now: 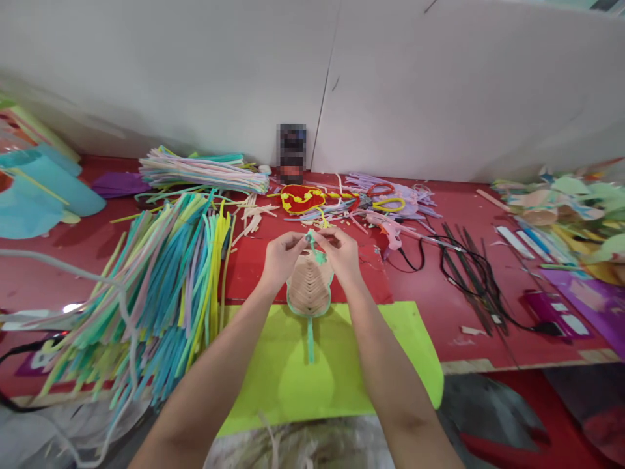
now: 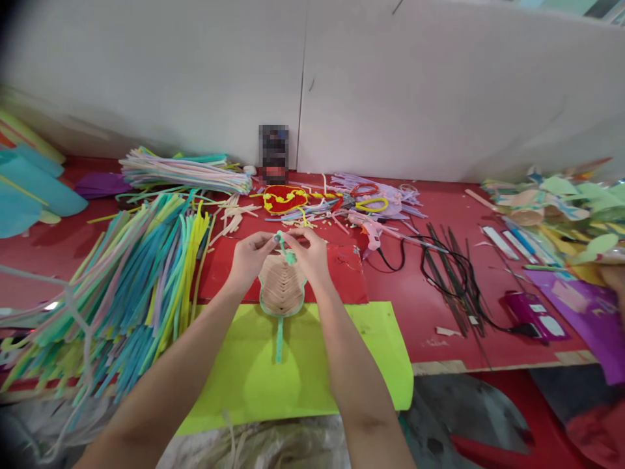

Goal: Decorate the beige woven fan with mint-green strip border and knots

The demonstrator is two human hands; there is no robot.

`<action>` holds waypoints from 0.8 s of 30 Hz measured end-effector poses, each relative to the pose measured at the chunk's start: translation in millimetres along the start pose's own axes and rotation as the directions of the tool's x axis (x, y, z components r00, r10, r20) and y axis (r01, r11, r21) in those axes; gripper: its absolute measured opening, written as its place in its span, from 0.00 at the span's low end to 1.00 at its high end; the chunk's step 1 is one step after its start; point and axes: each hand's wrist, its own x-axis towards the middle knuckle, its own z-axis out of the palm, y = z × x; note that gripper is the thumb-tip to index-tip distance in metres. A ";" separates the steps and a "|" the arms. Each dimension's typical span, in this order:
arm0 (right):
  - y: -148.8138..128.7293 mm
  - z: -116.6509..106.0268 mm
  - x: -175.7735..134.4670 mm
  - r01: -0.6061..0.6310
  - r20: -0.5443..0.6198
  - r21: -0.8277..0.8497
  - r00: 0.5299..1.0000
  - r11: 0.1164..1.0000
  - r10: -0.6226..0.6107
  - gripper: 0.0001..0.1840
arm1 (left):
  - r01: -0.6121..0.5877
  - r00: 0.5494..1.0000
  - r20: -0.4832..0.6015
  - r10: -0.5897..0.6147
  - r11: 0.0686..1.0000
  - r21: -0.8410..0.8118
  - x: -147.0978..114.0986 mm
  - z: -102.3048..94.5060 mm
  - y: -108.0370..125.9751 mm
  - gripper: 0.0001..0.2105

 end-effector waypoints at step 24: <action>-0.1 2.7 -3.6 0.164 -0.026 -0.193 0.985 0.967 -0.172 0.11 | -0.092 0.992 0.107 0.061 0.942 0.322 4.2 -16.4 3.0 0.08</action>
